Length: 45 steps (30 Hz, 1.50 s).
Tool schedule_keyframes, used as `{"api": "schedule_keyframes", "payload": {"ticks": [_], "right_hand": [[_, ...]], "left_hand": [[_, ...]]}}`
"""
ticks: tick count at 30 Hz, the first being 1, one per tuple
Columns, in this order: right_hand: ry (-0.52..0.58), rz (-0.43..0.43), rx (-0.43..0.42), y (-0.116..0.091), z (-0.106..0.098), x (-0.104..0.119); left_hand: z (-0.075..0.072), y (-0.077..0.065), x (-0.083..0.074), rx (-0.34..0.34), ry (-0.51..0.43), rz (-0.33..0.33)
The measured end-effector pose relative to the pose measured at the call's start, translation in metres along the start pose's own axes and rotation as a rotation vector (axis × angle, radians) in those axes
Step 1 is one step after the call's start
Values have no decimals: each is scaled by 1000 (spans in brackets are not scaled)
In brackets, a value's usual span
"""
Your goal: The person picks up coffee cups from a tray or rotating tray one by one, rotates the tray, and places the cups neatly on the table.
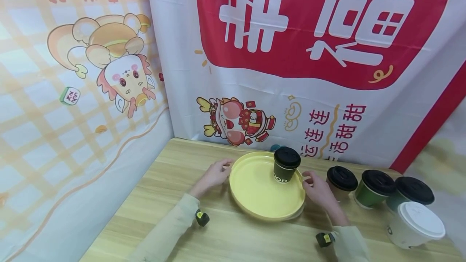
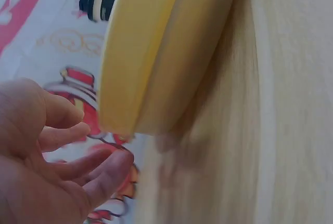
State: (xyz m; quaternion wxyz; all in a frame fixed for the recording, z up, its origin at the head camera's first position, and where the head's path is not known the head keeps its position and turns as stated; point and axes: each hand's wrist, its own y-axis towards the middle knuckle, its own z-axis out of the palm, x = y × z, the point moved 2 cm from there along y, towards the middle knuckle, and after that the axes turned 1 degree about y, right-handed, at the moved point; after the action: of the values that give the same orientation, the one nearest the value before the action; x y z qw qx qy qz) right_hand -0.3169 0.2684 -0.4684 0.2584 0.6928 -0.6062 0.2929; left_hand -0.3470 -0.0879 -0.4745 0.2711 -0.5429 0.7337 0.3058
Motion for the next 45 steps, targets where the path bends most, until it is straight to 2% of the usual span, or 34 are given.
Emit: {"api": "schedule_keyframes", "payload": {"ticks": [3, 8, 15, 19, 24, 28, 33, 41, 45], "right_hand": [[6, -3, -3, 1, 1, -3], [42, 21, 8, 0, 3, -7], [74, 27, 3, 1, 5, -9], [85, 42, 1, 2, 4, -10], [117, 51, 4, 2, 3, -10], [129, 57, 17, 2, 3, -9], [136, 56, 17, 2, 2, -7], [140, 62, 12, 2, 2, -8], [152, 66, 11, 2, 2, -8]], "left_hand": [[-3, -8, -12, 0, 108, 72], [-2, -29, -37, 55, 294, 211], [11, -62, -67, 157, 517, 486], [23, -74, -76, 199, 634, 622], [36, -83, -77, 197, 756, 731], [41, -87, -75, 167, 811, 769], [41, -87, -75, 134, 833, 768], [39, -85, -68, 170, 817, 721], [34, -84, -65, 166, 823, 722]]}}
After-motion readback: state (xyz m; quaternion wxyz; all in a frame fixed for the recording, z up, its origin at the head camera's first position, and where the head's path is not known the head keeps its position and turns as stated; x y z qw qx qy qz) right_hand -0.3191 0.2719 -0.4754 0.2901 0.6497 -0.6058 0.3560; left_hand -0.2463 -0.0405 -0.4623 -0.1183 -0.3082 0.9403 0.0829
